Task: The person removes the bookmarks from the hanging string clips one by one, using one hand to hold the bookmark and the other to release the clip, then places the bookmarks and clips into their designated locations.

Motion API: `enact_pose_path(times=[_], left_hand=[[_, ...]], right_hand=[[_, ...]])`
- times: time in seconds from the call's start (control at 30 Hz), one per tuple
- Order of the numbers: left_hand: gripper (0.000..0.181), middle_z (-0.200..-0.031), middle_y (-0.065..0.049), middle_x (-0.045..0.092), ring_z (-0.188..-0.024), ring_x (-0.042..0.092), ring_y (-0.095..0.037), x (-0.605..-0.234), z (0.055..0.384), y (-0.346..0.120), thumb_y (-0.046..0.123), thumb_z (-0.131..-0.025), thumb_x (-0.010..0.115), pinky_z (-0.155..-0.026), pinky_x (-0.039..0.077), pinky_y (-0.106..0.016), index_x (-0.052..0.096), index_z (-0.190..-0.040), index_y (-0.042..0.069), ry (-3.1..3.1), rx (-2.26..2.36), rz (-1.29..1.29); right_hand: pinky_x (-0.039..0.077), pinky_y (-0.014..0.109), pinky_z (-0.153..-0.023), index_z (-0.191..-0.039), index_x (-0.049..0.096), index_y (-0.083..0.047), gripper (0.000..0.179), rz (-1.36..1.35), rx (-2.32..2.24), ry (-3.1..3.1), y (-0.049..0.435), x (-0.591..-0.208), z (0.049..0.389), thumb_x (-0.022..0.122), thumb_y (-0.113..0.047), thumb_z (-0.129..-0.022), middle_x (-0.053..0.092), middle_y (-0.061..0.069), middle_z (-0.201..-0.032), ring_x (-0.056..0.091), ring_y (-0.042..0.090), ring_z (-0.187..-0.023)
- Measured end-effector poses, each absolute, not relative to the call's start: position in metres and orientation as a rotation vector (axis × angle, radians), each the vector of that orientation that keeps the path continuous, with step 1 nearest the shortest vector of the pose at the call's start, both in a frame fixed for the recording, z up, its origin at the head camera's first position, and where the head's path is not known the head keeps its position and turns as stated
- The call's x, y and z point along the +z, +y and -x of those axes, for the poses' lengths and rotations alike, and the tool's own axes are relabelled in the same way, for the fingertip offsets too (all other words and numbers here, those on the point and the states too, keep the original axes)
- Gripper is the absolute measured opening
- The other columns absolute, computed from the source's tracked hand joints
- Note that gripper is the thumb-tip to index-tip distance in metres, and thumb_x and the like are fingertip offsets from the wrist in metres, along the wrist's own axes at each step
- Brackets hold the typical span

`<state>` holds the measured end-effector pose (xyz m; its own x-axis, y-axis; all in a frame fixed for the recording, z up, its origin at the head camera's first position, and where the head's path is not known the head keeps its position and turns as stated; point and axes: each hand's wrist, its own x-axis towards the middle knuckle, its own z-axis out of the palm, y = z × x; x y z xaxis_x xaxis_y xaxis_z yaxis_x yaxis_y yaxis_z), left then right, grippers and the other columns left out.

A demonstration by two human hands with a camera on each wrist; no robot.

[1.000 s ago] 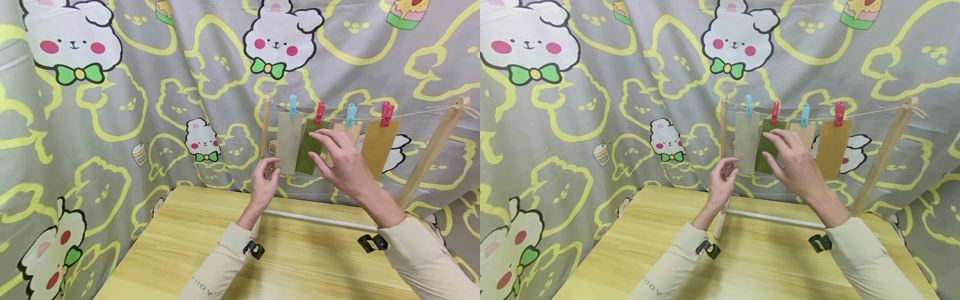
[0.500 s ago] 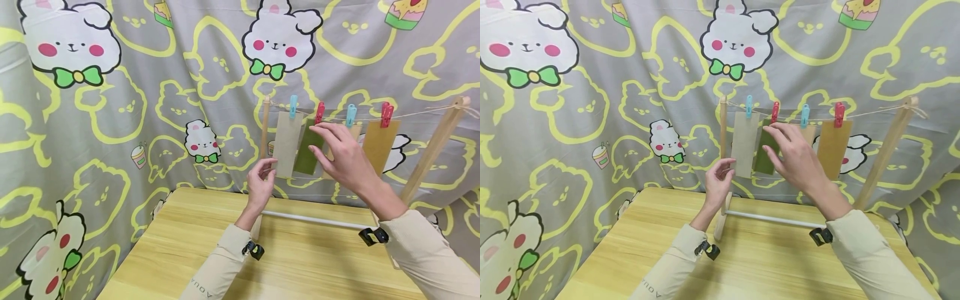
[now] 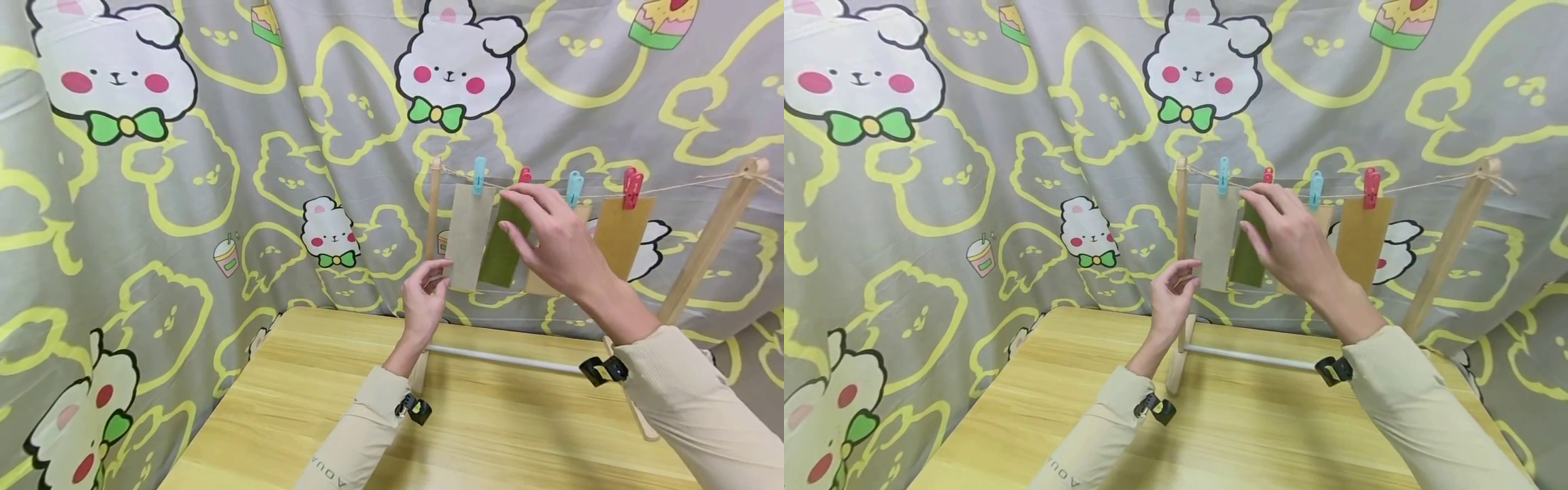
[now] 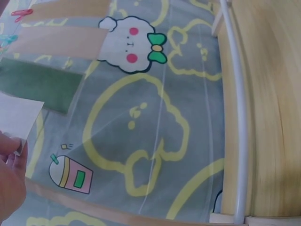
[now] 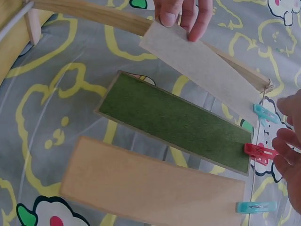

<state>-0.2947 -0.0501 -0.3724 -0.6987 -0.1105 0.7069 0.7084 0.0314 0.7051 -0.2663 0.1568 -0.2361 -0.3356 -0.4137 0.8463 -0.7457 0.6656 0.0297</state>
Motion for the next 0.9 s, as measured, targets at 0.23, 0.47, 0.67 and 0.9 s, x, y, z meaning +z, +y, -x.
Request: enact_pose_path(times=[0.23, 0.47, 0.67, 0.9], left_hand=[[0.033, -0.108, -0.015, 0.073, -0.1, 0.069, -0.024, -0.374, 0.297, -0.049, -0.022, -0.084, 0.062, -0.087, 0.06, -0.032, 0.073, -0.11, -0.003, -1.709, -1.742, 0.595], [0.033, -0.109, -0.017, 0.073, -0.101, 0.07, -0.031, -0.374, 0.298, -0.051, -0.022, -0.085, 0.063, -0.086, 0.061, -0.038, 0.073, -0.11, -0.003, -1.702, -1.738, 0.606], [0.032, -0.106, -0.024, 0.072, -0.098, 0.068, -0.039, -0.371, 0.297, -0.05, -0.026, -0.084, 0.061, -0.085, 0.06, -0.048, 0.071, -0.108, -0.008, -1.703, -1.729, 0.577], [0.031, -0.105, -0.034, 0.068, -0.098, 0.064, -0.053, -0.368, 0.299, -0.048, -0.03, -0.082, 0.057, -0.086, 0.057, -0.061, 0.068, -0.107, -0.015, -1.685, -1.75, 0.571]], right_hand=[[0.046, 0.053, -0.107, -0.134, 0.063, 0.004, 0.043, -0.927, 0.413, -1.966, 0.154, -0.225, 0.269, 0.069, 0.01, -0.091, 0.062, 0.022, -0.13, 0.055, 0.04, -0.126], [0.051, 0.054, -0.101, -0.137, 0.06, 0.003, 0.049, -0.948, 0.392, -2.008, 0.149, -0.214, 0.275, 0.068, 0.013, -0.09, 0.06, 0.022, -0.132, 0.055, 0.039, -0.122], [0.051, 0.054, -0.099, -0.137, 0.06, 0.004, 0.044, -0.978, 0.404, -1.989, 0.146, -0.204, 0.283, 0.066, 0.008, -0.094, 0.061, 0.023, -0.13, 0.056, 0.039, -0.118], [0.049, 0.053, -0.103, -0.139, 0.059, 0.002, 0.042, -0.975, 0.401, -2.023, 0.144, -0.195, 0.29, 0.061, 0.007, -0.097, 0.06, 0.021, -0.133, 0.055, 0.038, -0.122]])
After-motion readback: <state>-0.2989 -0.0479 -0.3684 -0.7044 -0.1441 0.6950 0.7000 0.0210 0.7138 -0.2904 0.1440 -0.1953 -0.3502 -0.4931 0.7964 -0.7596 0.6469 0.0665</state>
